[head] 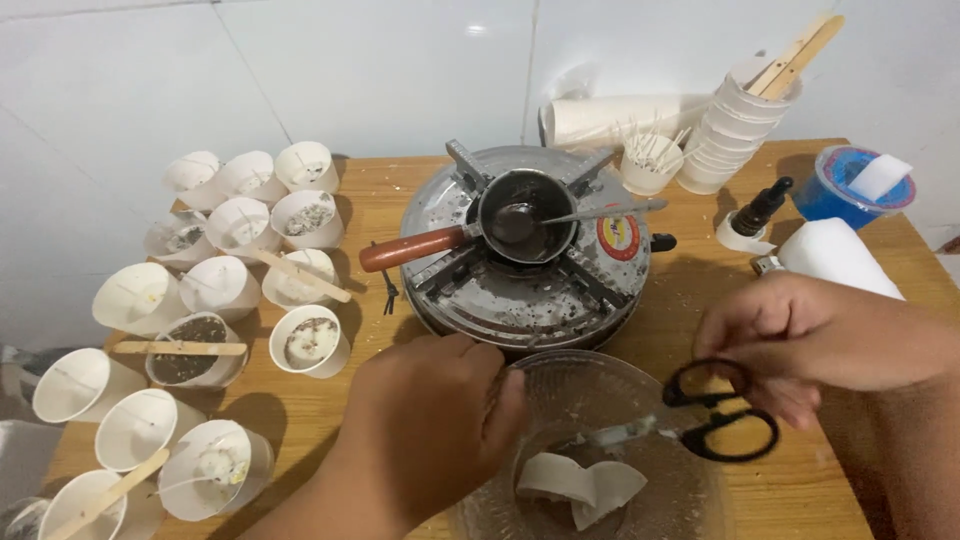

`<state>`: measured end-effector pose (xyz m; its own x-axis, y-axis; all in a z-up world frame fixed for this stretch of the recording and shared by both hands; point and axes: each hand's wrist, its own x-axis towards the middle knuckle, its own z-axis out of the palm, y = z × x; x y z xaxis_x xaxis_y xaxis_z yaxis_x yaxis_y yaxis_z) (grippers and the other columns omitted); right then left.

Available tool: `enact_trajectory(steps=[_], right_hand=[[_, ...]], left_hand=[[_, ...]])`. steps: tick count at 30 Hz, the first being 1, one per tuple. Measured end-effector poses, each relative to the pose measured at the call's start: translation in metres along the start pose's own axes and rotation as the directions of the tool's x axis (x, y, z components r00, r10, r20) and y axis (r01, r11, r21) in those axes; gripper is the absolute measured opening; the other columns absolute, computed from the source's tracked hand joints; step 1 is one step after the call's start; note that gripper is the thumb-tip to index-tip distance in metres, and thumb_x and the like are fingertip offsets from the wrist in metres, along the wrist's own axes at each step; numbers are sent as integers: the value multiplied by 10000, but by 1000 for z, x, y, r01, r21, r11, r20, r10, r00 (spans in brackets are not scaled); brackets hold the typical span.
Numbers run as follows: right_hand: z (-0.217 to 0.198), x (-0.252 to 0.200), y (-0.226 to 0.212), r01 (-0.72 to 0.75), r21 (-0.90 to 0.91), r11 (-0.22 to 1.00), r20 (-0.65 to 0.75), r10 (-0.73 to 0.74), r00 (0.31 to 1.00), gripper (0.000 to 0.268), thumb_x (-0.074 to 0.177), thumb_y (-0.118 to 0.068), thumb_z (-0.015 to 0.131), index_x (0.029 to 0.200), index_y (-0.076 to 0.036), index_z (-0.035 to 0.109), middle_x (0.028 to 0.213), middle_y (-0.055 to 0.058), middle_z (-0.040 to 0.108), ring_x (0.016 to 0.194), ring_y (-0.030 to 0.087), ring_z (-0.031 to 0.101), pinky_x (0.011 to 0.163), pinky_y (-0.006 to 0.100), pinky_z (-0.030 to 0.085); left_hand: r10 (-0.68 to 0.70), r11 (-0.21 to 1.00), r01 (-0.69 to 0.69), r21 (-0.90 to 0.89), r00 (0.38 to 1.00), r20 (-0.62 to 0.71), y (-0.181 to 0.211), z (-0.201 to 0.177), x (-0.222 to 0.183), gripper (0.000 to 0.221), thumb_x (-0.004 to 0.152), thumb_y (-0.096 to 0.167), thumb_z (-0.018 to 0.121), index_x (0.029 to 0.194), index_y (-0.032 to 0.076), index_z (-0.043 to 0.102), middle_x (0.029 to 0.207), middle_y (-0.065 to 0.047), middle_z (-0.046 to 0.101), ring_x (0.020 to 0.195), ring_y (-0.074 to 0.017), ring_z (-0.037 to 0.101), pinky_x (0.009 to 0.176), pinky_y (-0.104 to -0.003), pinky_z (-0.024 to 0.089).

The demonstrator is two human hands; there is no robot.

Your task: Using scissors to scrape and trim off excess wax residue from a molded wax piece to clean it.

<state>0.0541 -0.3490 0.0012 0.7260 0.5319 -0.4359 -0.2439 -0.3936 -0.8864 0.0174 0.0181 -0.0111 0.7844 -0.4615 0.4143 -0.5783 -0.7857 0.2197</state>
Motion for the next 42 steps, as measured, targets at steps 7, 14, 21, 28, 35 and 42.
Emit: enact_trajectory(steps=[7, 14, 21, 28, 35, 42], right_hand=[[15, 13, -29, -171, -329, 929, -455, 3, 890, 436, 902, -15, 527, 843, 50, 954, 629, 159, 780, 621, 230, 692, 691, 349, 528], [38, 32, -28, 154, -385, 910, -347, -297, 889, 345, 945, -101, 521, 1090, -77, 833, 1115, 0, 863, 1036, 112, 734, 875, 307, 541], [41, 39, -24, 129, -392, 911, -374, -286, 882, 514, 884, -2, 449, 1262, -125, 773, 1290, -10, 811, 907, 144, 698, 752, 329, 516], [45, 33, -27, 180, -671, 720, -241, -441, 864, 464, 957, -147, 521, 1412, -122, 610, 1359, 56, 748, 1179, 219, 742, 937, 369, 573], [89, -3, -43, 153, -893, 423, -226, -718, 658, 65, 896, -181, 699, 903, -159, 760, 659, -12, 613, 627, 185, 502, 656, 354, 381], [110, 0, -44, 319, -937, 145, 149, -659, 737, 201, 816, -248, 667, 998, -272, 748, 761, -65, 611, 731, 243, 540, 695, 459, 370]], left_hand=[[-147, 981, 160, -109, 982, 115, 0, -2, 0, 364, 950, 360, 520, 676, 151, 637, 643, -73, 641, 588, -354, 630, 469, -533, 456], [-226, 970, 242, -27, 936, 268, -2, 0, 2, 407, 974, 392, 471, 688, 172, 660, 704, -67, 671, 647, -355, 656, 539, -550, 476], [-255, 949, 297, -108, 922, 291, -6, -5, 6, 403, 983, 347, 466, 680, 145, 638, 709, -79, 670, 665, -332, 651, 601, -531, 470], [-180, 982, 186, -21, 968, 176, -10, 2, 4, 349, 947, 320, 498, 676, 162, 650, 720, -109, 692, 660, -387, 671, 548, -552, 494], [456, 783, -518, -345, 855, -249, 9, -21, 2, 213, 892, 257, 694, 1025, 97, 743, 889, -71, 706, 726, -272, 611, 615, -427, 397], [571, 759, -491, -429, 817, 75, 5, 11, -4, 399, 818, 461, 717, 1132, 215, 700, 1001, 16, 696, 953, -284, 650, 789, -501, 336]])
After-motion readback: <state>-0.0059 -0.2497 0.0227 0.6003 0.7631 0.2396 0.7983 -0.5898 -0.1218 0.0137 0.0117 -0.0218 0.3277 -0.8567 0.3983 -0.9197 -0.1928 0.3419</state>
